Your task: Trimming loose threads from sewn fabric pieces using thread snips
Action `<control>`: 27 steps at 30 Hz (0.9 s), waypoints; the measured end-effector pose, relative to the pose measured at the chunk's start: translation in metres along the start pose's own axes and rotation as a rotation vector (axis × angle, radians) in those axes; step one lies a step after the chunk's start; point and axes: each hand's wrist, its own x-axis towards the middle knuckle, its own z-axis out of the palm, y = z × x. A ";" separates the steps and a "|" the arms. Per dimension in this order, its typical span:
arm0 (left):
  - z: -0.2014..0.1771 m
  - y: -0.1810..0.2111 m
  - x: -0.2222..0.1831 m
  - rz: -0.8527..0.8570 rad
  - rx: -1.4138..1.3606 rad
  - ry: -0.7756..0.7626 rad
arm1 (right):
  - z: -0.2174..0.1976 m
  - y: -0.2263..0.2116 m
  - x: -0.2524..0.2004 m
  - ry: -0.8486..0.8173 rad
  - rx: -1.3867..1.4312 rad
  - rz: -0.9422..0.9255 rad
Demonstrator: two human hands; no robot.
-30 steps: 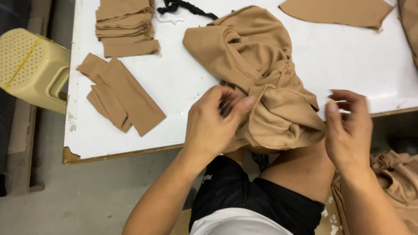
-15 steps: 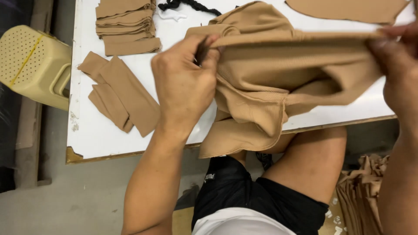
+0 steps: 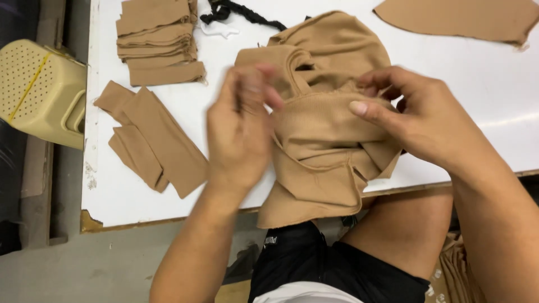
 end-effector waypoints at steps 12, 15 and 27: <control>0.062 -0.053 -0.004 0.314 0.121 -0.045 | 0.023 0.041 0.058 -0.150 0.698 0.012; 0.065 -0.055 -0.013 0.403 0.230 0.003 | 0.032 0.055 0.062 -0.092 0.721 0.027; 0.076 -0.065 -0.022 0.394 0.351 -0.014 | 0.032 0.045 0.049 -0.105 0.999 0.355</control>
